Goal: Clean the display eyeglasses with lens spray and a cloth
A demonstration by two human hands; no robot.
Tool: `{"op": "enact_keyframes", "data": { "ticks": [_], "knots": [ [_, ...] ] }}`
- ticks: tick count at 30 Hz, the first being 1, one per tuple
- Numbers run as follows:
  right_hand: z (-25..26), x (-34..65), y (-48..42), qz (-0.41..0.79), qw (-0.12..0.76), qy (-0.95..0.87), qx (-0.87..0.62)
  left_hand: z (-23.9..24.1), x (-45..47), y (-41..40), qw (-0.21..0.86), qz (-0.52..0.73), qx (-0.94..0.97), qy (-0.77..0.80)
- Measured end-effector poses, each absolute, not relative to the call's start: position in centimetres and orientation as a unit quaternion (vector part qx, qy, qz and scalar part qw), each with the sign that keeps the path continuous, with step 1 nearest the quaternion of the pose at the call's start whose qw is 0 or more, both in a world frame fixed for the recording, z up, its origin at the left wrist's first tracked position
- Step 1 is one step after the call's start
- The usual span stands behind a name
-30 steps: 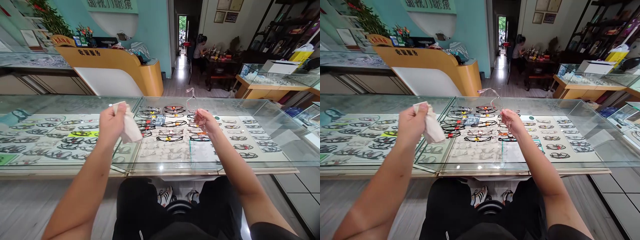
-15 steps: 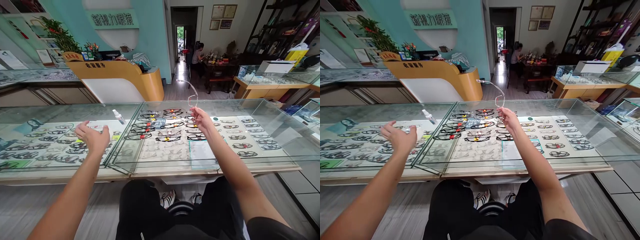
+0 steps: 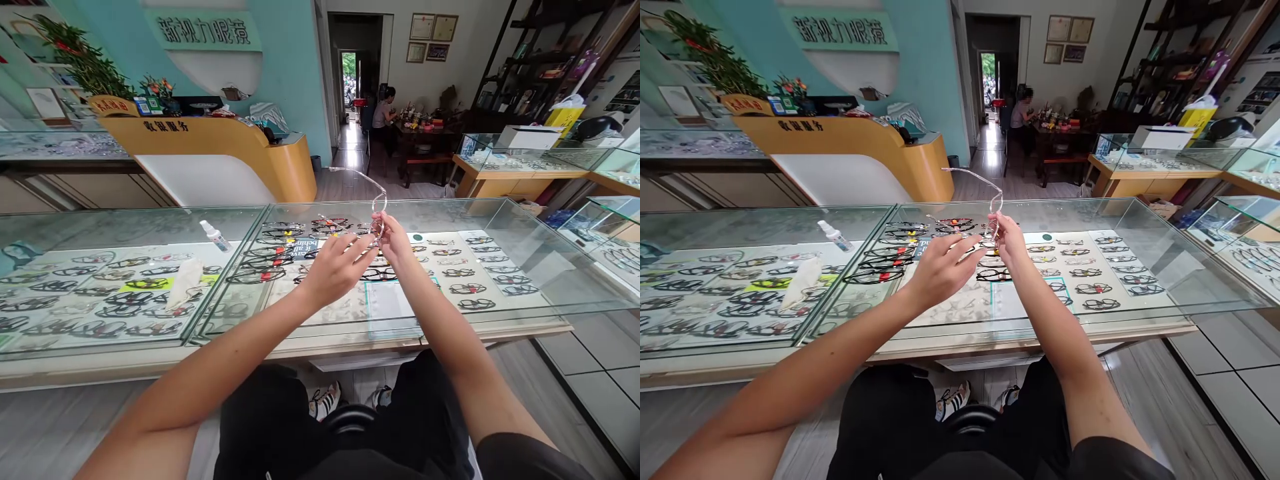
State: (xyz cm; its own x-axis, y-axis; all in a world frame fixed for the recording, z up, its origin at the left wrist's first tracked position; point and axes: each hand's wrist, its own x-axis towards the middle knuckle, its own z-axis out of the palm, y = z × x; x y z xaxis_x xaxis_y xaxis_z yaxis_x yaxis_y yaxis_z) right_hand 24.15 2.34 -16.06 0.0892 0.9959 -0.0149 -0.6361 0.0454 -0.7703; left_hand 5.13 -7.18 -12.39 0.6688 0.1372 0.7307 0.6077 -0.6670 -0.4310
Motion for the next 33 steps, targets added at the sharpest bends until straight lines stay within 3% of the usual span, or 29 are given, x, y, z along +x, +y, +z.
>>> {"op": "enact_keyframes", "data": {
  "ticks": [10, 17, 23, 29, 33],
  "knots": [
    [-15.6, 23.8, 2.0, 0.611, 0.661, -0.276, -0.338, -12.9, 4.8, -1.4, 0.370, -0.368, -0.822, -0.230],
    [-14.5, 23.9, 0.8, 0.566, 0.666, -0.390, -0.291, -10.0, 2.9, -0.6, 0.265, -0.458, -0.803, -0.274],
    [-13.5, 24.5, -0.5, 0.393, 0.715, -0.482, -0.321, -6.9, 1.4, -3.4, 0.139, -0.573, -0.732, -0.340],
    [-14.0, 23.8, -1.6, 0.452, 0.663, -0.533, -0.269, -7.5, -0.4, -5.2, 0.067, -0.626, -0.684, -0.370],
    [-13.2, 23.5, -2.6, 0.430, 0.671, -0.533, -0.282, -8.1, -1.5, -5.3, 0.052, -0.649, -0.654, -0.385]
  ]
}}
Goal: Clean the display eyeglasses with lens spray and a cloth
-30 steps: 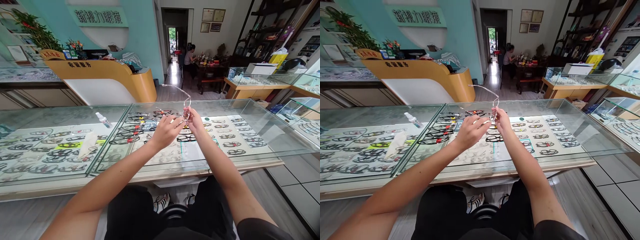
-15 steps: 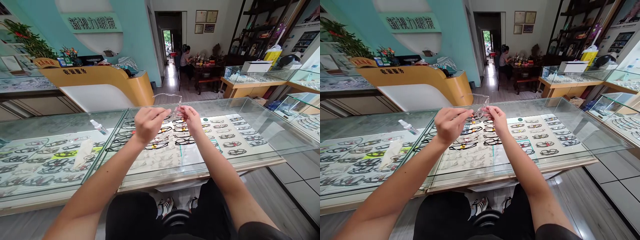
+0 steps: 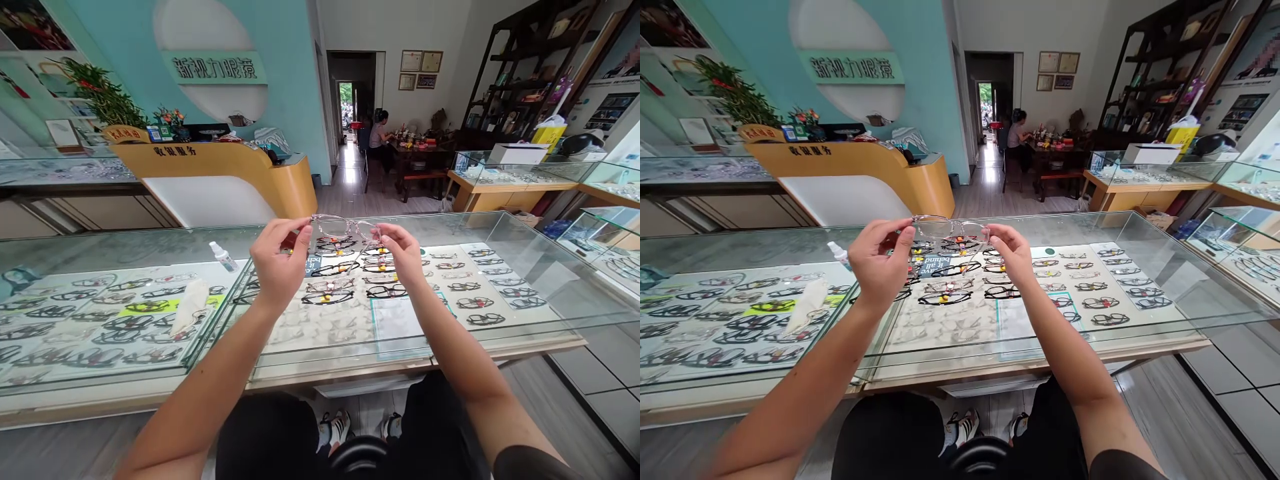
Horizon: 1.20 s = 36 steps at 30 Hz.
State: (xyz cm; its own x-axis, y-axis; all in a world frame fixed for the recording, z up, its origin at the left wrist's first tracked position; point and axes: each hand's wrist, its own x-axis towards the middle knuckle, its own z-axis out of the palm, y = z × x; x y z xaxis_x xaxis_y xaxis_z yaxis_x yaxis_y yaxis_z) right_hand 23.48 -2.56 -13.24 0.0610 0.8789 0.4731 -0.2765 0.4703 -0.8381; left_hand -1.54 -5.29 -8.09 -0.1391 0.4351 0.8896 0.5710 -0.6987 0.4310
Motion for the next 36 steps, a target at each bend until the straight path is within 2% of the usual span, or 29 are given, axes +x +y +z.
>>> {"op": "enact_keyframes", "data": {
  "ticks": [4, 10, 15, 23, 30, 36],
  "knots": [
    [-9.7, 23.1, -3.3, 0.363, 0.700, -0.535, -0.304, -6.6, -1.8, -4.6, 0.041, -0.669, -0.646, -0.365],
    [-2.1, 21.8, -2.7, 0.159, 0.741, -0.596, -0.267, -1.9, -1.5, -2.5, 0.101, -0.692, -0.622, -0.352],
    [0.6, 20.1, -2.3, 0.011, 0.764, -0.582, -0.278, 0.1, -1.8, -2.3, 0.076, -0.693, -0.637, -0.329],
    [-0.4, 19.3, -1.8, -0.048, 0.764, -0.578, -0.285, 0.0, -2.8, -2.8, 0.035, -0.671, -0.659, -0.339],
    [-0.2, 20.1, -2.4, -0.047, 0.665, -0.678, -0.310, 0.0, -3.3, -2.3, -0.002, -0.671, -0.637, -0.379],
    [-0.3, 19.9, -2.6, -0.038, 0.654, -0.681, -0.328, 0.0, -3.3, -2.4, 0.008, -0.677, -0.629, -0.383]
  ]
}}
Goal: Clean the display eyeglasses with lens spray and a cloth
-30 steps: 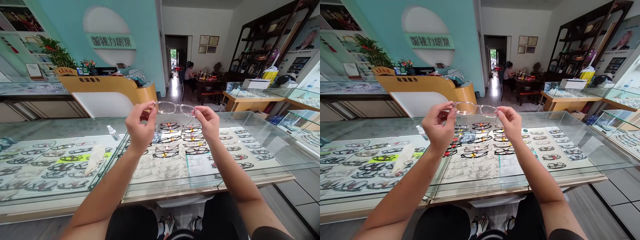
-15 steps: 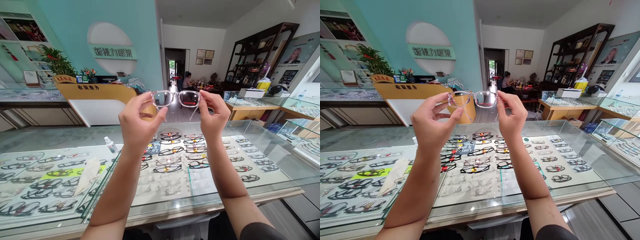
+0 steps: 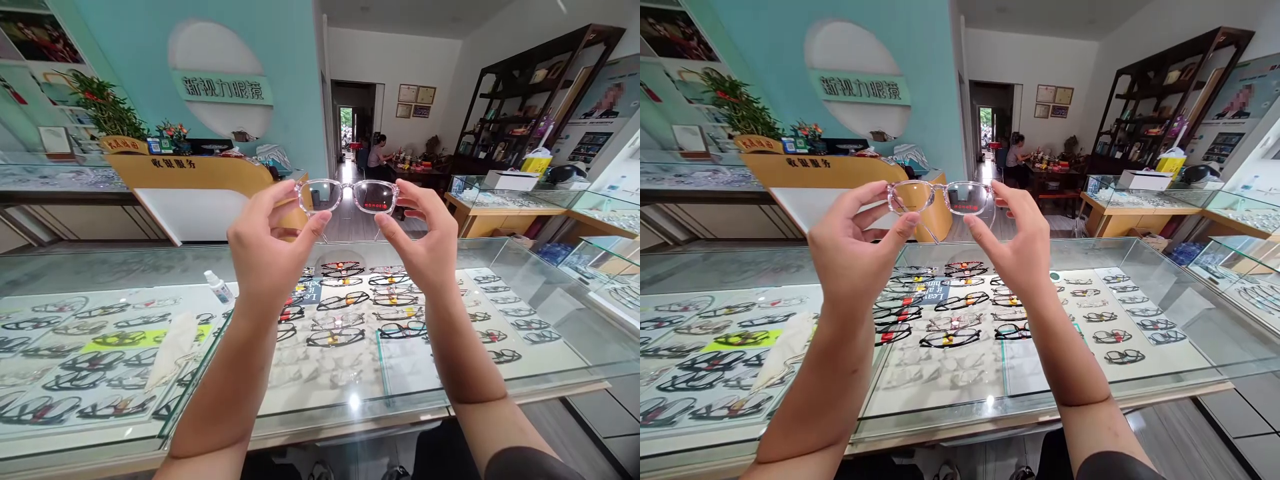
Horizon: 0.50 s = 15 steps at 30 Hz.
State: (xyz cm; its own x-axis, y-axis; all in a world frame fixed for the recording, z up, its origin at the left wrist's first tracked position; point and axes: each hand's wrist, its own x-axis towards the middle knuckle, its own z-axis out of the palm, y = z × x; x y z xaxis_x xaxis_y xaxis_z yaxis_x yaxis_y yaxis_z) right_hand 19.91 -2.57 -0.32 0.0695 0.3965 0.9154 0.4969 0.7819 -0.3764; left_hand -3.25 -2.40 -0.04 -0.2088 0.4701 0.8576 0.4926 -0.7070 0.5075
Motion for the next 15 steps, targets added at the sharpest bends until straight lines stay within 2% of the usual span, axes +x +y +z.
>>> {"op": "enact_keyframes", "data": {
  "ticks": [7, 15],
  "knots": [
    [-0.3, 19.8, -3.3, -0.028, 0.658, -0.665, -0.351, -0.2, -2.9, -2.7, 0.031, -0.678, -0.636, -0.369],
    [-0.3, 21.1, -2.8, 0.015, 0.610, -0.700, -0.371, -0.7, -2.6, -2.4, 0.100, -0.694, -0.628, -0.337]
  ]
}}
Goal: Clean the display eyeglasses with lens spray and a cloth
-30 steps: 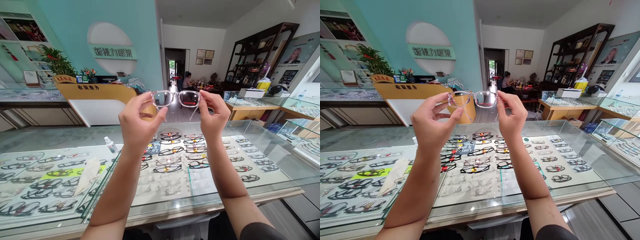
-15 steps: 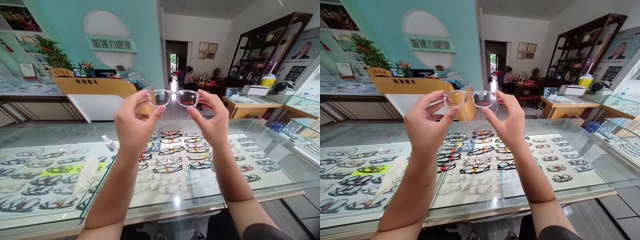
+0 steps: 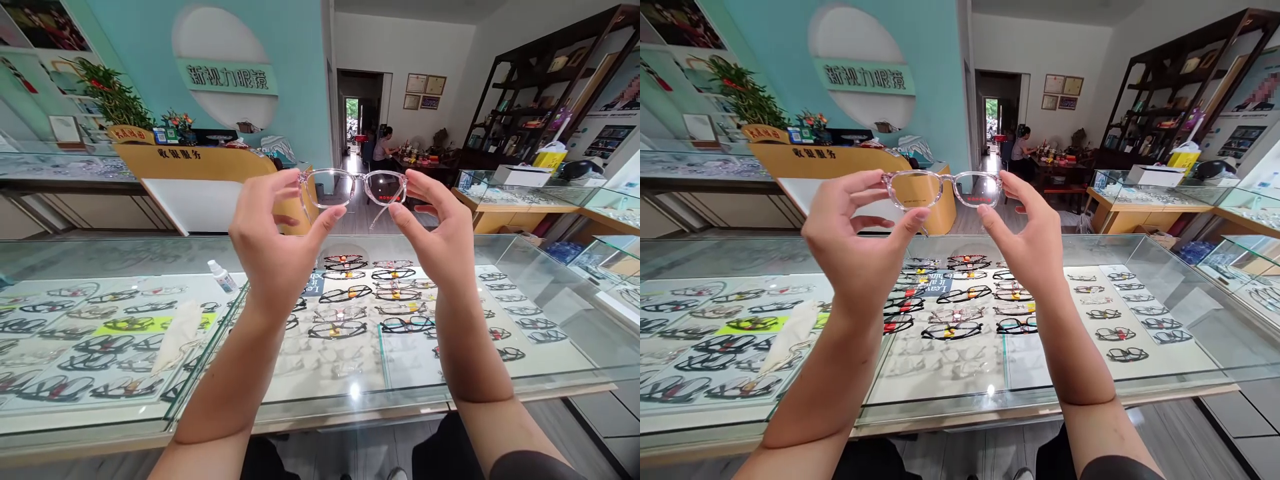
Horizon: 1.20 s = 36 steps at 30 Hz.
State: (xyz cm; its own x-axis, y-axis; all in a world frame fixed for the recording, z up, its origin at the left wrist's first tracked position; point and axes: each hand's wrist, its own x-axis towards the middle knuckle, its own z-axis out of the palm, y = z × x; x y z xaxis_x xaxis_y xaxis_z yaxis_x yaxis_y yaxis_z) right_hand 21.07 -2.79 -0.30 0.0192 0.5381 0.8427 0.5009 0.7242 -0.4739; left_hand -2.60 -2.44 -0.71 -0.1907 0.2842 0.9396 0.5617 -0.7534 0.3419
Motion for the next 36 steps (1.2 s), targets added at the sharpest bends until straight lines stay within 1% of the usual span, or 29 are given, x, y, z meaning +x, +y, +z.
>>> {"op": "enact_keyframes", "data": {
  "ticks": [3, 7, 10, 17, 24, 28, 32, 36],
  "knots": [
    [-0.1, 21.3, -2.7, 0.028, 0.596, -0.710, -0.374, -0.8, -2.5, -2.5, 0.118, -0.704, -0.621, -0.323],
    [-0.1, 21.3, -2.6, 0.023, 0.593, -0.712, -0.375, -1.0, -2.3, -2.5, 0.072, -0.709, -0.633, -0.302],
    [-0.3, 21.3, -2.4, 0.001, 0.591, -0.714, -0.375, -1.2, -2.3, -2.1, 0.050, -0.710, -0.642, -0.285],
    [-0.3, 21.0, -2.9, -0.062, 0.603, -0.703, -0.374, -1.5, -2.6, -0.6, 0.080, -0.704, -0.645, -0.287],
    [-0.2, 20.6, -3.5, -0.111, 0.599, -0.699, -0.375, -2.0, -2.6, 1.1, 0.022, -0.682, -0.665, -0.302],
    [0.0, 20.3, -3.9, -0.090, 0.605, -0.691, -0.385, -2.1, -2.3, 1.3, -0.006, -0.669, -0.669, -0.325],
    [-0.1, 20.0, -4.0, -0.061, 0.605, -0.695, -0.384, -2.0, -2.2, 1.2, 0.006, -0.671, -0.664, -0.330],
    [-0.2, 19.7, -3.9, -0.076, 0.606, -0.692, -0.385, -1.8, -2.3, 0.9, 0.015, -0.676, -0.662, -0.323]
  ]
}}
